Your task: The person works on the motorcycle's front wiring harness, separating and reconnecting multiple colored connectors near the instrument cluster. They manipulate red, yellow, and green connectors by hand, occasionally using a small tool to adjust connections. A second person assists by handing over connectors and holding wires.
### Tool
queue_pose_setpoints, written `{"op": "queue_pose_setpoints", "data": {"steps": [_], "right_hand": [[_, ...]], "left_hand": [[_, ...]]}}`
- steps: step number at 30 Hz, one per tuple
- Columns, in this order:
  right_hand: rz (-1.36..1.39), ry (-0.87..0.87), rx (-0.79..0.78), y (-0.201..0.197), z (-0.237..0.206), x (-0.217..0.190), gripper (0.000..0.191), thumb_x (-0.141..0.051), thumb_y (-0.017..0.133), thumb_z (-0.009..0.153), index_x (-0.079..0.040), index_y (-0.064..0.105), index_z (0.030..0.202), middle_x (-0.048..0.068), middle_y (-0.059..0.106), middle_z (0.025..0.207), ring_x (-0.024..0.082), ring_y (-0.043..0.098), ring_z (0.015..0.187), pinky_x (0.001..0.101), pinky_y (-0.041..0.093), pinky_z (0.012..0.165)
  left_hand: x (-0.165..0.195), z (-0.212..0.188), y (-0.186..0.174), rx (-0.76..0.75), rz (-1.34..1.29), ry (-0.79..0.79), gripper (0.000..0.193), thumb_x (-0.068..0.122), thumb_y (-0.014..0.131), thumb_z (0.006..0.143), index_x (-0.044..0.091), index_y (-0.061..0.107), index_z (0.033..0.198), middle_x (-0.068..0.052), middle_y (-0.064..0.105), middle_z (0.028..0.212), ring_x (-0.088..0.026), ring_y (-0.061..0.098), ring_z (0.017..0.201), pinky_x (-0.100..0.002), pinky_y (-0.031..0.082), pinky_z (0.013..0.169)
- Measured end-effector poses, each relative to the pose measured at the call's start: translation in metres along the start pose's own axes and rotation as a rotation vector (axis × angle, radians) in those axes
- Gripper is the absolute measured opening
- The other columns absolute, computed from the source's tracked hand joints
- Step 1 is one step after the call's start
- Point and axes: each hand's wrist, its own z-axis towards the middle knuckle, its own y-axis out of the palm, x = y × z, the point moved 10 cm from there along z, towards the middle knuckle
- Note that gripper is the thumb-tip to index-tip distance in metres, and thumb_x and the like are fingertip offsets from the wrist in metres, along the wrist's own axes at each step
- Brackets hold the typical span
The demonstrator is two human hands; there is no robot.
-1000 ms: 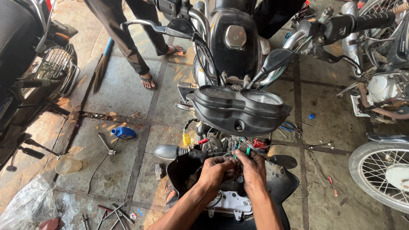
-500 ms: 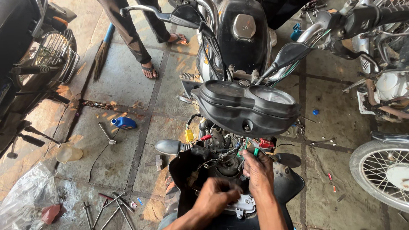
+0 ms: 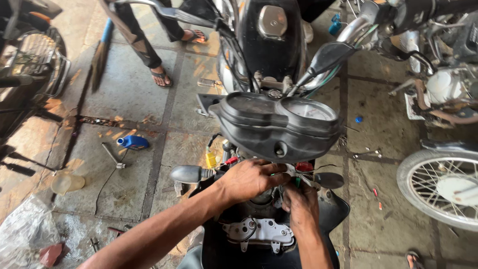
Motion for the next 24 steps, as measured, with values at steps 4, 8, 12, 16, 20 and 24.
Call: {"op": "queue_pose_setpoints", "data": {"steps": [4,8,12,16,20,24], "right_hand": [[-0.115,0.012,0.083,-0.020,-0.013,0.009,0.018,-0.020,0.072,0.090,-0.006,0.066,0.080,-0.006,0.042,0.056,0.006,0.034,0.045,0.0259,0.027,0.041],[-0.160,-0.059,0.116,-0.028,-0.027,0.004,0.017,-0.018,0.073,0.090,-0.002,0.070,0.083,-0.006,0.046,0.057,0.005,0.035,0.047,0.0250,0.025,0.044],[-0.303,-0.135,0.137,-0.030,-0.042,-0.008,0.020,-0.018,0.072,0.093,0.000,0.071,0.082,-0.006,0.047,0.058,0.004,0.035,0.052,0.0254,0.026,0.047],[-0.256,-0.131,0.141,-0.030,-0.050,-0.011,0.020,-0.016,0.071,0.092,0.002,0.072,0.084,-0.006,0.050,0.060,0.004,0.035,0.055,0.0264,0.025,0.048],[-0.411,-0.119,0.172,-0.030,-0.056,-0.014,0.021,-0.017,0.070,0.093,0.002,0.073,0.085,-0.006,0.050,0.058,0.004,0.036,0.054,0.0258,0.026,0.047],[-0.488,-0.093,0.173,-0.026,-0.061,-0.013,0.024,-0.022,0.072,0.090,0.001,0.077,0.089,-0.004,0.053,0.055,0.005,0.036,0.050,0.0256,0.026,0.045]], "left_hand": [[0.004,0.006,0.008,-0.027,-0.030,0.071,0.037,0.014,0.061,0.089,0.022,0.074,0.123,-0.006,0.069,0.129,-0.028,0.068,0.111,-0.039,0.058,0.086],[0.015,0.018,0.002,0.001,-0.076,0.132,0.022,0.016,0.063,0.088,0.018,0.074,0.107,-0.002,0.071,0.122,-0.027,0.068,0.112,-0.041,0.057,0.085],[0.024,0.020,-0.007,0.007,-0.055,0.151,0.014,0.017,0.063,0.085,0.016,0.071,0.096,0.000,0.071,0.118,-0.026,0.067,0.113,-0.042,0.055,0.087],[0.024,0.019,-0.009,-0.032,-0.132,0.118,0.018,0.016,0.065,0.086,0.016,0.072,0.103,0.000,0.070,0.111,-0.026,0.067,0.109,-0.042,0.055,0.086],[0.023,0.016,-0.006,-0.079,-0.219,0.091,0.023,0.014,0.070,0.076,0.015,0.073,0.099,0.000,0.071,0.106,-0.025,0.068,0.106,-0.042,0.055,0.080],[0.019,0.011,-0.009,-0.061,-0.278,0.042,0.023,0.016,0.073,0.080,0.015,0.075,0.103,0.000,0.071,0.106,-0.025,0.068,0.101,-0.041,0.054,0.080]]}}
